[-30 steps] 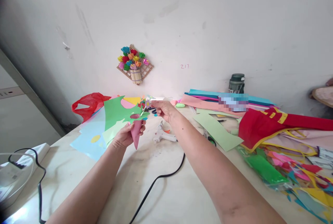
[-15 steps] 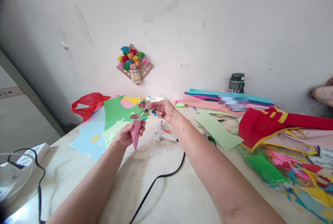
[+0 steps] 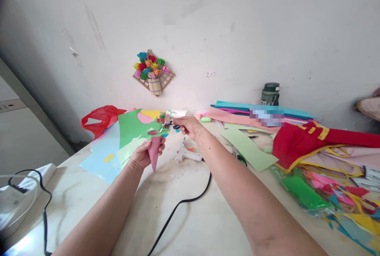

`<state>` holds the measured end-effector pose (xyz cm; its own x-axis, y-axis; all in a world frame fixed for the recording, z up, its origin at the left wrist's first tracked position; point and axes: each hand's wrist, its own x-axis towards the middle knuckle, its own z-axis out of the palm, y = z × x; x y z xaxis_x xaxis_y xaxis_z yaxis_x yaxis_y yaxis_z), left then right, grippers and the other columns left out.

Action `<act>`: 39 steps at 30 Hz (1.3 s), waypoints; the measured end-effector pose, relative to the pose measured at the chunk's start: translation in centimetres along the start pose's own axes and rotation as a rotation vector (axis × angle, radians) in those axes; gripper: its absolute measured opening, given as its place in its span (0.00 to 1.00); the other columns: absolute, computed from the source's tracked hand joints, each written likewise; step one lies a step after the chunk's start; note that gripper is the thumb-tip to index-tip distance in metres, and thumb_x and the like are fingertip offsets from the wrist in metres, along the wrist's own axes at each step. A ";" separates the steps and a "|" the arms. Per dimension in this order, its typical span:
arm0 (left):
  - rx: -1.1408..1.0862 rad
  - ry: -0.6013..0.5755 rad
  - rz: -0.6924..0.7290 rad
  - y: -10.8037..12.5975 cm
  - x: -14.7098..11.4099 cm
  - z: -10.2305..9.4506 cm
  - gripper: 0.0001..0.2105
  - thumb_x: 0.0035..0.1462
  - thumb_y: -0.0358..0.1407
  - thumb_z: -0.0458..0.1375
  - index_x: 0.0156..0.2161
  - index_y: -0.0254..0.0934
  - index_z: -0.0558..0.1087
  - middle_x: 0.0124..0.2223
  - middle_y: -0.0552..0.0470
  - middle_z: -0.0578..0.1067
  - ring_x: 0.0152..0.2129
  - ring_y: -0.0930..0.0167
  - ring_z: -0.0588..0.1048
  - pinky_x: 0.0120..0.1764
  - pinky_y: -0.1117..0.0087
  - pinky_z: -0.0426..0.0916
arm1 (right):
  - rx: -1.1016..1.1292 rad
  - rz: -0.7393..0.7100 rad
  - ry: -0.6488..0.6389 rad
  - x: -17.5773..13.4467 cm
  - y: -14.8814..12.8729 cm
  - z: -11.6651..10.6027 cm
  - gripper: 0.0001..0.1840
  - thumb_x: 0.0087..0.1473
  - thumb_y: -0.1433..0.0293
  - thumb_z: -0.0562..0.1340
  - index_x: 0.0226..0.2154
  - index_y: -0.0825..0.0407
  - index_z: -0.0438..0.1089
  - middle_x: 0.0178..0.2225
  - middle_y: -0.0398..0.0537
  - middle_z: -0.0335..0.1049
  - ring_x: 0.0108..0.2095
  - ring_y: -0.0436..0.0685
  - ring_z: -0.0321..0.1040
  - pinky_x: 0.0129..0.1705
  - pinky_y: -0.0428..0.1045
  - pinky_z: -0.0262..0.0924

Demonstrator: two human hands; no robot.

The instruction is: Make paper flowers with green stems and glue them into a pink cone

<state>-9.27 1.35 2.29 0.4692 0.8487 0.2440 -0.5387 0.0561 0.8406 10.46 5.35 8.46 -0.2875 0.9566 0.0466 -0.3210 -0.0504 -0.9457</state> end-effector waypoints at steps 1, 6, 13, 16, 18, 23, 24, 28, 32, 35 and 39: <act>-0.003 -0.001 0.005 0.0 0.0 0.0 0.14 0.44 0.37 0.60 0.36 0.31 0.70 0.37 0.44 0.70 0.25 0.74 0.67 0.24 0.74 0.61 | 0.000 0.002 0.000 0.1 0.1 -0.1 0.04 0.39 0.77 0.64 0.24 0.59 0.68 0.23 0.47 0.70 0.13 0.40 0.48 0.13 0.41 0.39; -0.034 -0.009 0.020 0.1 0.0 -0.3 0.15 0.45 0.37 0.60 0.38 0.31 0.69 0.37 0.45 0.70 0.25 0.75 0.66 0.23 0.75 0.62 | 0.043 -0.015 -0.037 0.2 0.2 -0.3 0.03 0.43 0.76 0.61 0.26 0.58 0.67 0.15 0.41 0.62 0.14 0.43 0.51 0.15 0.41 0.45; -0.047 0.020 0.070 0.2 0.1 -0.4 0.15 0.43 0.36 0.61 0.39 0.32 0.70 0.36 0.47 0.70 0.26 0.74 0.67 0.25 0.75 0.64 | -0.087 0.008 -0.032 -0.2 -0.2 -0.1 0.08 0.42 0.74 0.61 0.30 0.58 0.67 0.10 0.31 0.43 0.11 0.40 0.36 0.14 0.41 0.30; -0.030 0.060 0.097 0.3 0.1 -0.3 0.14 0.42 0.35 0.62 0.37 0.32 0.71 0.36 0.47 0.70 0.26 0.74 0.67 0.26 0.75 0.64 | -0.196 -0.029 0.050 -0.2 -0.2 0.0 0.05 0.44 0.71 0.61 0.26 0.58 0.67 0.10 0.31 0.43 0.11 0.40 0.35 0.14 0.42 0.28; -0.025 0.085 0.106 0.3 0.2 -0.1 0.14 0.42 0.35 0.62 0.37 0.32 0.71 0.35 0.47 0.71 0.26 0.74 0.67 0.26 0.75 0.64 | -0.229 -0.052 0.090 -0.2 -0.2 0.0 0.08 0.46 0.69 0.60 0.22 0.57 0.65 0.09 0.32 0.43 0.11 0.40 0.35 0.14 0.42 0.28; -0.024 0.088 0.102 0.4 0.1 0.0 0.15 0.41 0.36 0.62 0.37 0.32 0.71 0.35 0.47 0.71 0.26 0.74 0.67 0.26 0.75 0.64 | -0.123 -0.145 0.135 0.0 -0.2 -0.2 0.13 0.51 0.67 0.56 0.19 0.55 0.60 0.10 0.34 0.48 0.11 0.41 0.41 0.14 0.42 0.36; -0.022 0.077 0.097 0.3 0.1 -0.1 0.15 0.42 0.36 0.62 0.37 0.32 0.71 0.35 0.47 0.70 0.26 0.74 0.67 0.26 0.75 0.64 | -0.098 -0.172 0.159 0.1 -0.2 -0.2 0.13 0.51 0.66 0.56 0.19 0.55 0.60 0.11 0.35 0.50 0.11 0.42 0.43 0.14 0.42 0.38; -0.014 0.023 0.072 0.1 -0.1 -0.6 0.14 0.44 0.36 0.61 0.36 0.31 0.71 0.35 0.46 0.69 0.24 0.76 0.66 0.24 0.76 0.62 | -0.023 -0.259 0.272 0.4 -0.6 -0.3 0.13 0.49 0.65 0.58 0.19 0.55 0.62 0.15 0.39 0.58 0.14 0.43 0.50 0.15 0.42 0.47; -0.008 -0.007 0.045 0.0 -0.3 -0.9 0.14 0.45 0.37 0.60 0.36 0.31 0.70 0.35 0.47 0.68 0.23 0.77 0.64 0.23 0.76 0.61 | 0.065 -0.308 0.326 0.6 -1.0 -0.5 0.08 0.45 0.70 0.60 0.20 0.56 0.65 0.22 0.43 0.67 0.15 0.42 0.52 0.16 0.42 0.49; -0.008 -0.014 0.034 -0.1 -0.2 -0.9 0.15 0.44 0.38 0.60 0.37 0.32 0.70 0.35 0.47 0.68 0.23 0.77 0.64 0.23 0.76 0.60 | 0.185 -0.302 0.257 0.3 -1.4 -0.6 0.05 0.44 0.73 0.59 0.20 0.57 0.66 0.29 0.46 0.71 0.14 0.41 0.50 0.15 0.42 0.47; 0.003 -0.040 0.032 -0.1 -0.2 -0.8 0.14 0.45 0.39 0.60 0.37 0.32 0.70 0.35 0.47 0.68 0.23 0.77 0.64 0.22 0.76 0.59 | 0.324 -0.250 0.087 -0.1 -1.8 -0.8 0.05 0.45 0.72 0.59 0.22 0.56 0.65 0.31 0.47 0.72 0.14 0.41 0.48 0.15 0.42 0.47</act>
<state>-9.83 1.60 1.79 0.4792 0.8285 0.2897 -0.5520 0.0279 0.8334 11.75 5.56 9.91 -0.0915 0.9709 0.2215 -0.6426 0.1124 -0.7579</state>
